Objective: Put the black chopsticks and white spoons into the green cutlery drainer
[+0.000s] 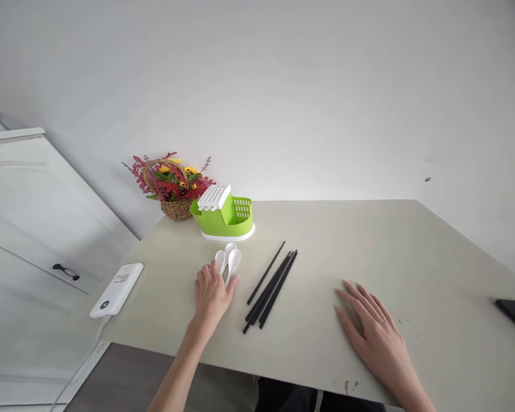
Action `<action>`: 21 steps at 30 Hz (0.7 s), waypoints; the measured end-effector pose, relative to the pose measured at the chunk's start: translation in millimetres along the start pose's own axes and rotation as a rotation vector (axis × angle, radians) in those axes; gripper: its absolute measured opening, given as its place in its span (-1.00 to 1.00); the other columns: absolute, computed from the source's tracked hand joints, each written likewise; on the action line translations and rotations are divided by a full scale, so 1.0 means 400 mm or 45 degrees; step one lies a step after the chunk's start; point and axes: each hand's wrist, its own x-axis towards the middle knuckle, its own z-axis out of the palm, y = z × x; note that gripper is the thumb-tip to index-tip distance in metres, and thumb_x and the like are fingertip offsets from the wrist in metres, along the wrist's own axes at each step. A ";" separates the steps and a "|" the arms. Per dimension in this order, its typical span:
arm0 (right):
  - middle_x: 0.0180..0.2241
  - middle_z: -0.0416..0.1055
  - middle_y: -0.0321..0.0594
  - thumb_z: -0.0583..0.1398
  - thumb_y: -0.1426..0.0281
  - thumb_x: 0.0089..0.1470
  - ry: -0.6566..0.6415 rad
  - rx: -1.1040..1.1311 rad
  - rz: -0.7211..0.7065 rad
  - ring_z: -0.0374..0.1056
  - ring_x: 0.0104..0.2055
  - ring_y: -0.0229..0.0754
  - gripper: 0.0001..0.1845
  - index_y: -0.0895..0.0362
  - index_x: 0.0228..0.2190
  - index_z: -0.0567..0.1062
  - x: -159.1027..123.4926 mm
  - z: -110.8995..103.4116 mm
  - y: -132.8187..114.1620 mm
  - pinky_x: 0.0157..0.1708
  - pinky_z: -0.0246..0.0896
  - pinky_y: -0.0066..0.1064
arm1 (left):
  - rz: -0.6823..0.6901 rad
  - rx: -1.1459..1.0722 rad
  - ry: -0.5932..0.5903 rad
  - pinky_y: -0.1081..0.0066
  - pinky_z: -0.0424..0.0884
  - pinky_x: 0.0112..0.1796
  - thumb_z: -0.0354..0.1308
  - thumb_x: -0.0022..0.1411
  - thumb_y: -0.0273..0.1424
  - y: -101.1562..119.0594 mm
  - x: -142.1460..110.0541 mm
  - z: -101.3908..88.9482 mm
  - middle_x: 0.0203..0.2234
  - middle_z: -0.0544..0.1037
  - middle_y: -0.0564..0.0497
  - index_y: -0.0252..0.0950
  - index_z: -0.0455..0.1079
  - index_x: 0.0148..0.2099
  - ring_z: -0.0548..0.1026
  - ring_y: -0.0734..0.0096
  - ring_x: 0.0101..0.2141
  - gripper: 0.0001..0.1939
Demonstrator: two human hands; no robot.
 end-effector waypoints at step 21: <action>0.43 0.21 -0.31 -0.02 0.04 0.44 0.020 0.016 -0.015 0.02 0.51 0.05 -0.43 -0.04 0.30 0.40 0.002 -0.002 -0.002 0.45 0.05 0.10 | 0.278 -0.110 -0.187 0.35 0.48 -0.30 -0.20 0.60 -0.41 0.126 -0.034 -0.082 -0.08 0.59 -0.19 -0.32 0.26 0.17 0.66 0.17 -0.15 -0.72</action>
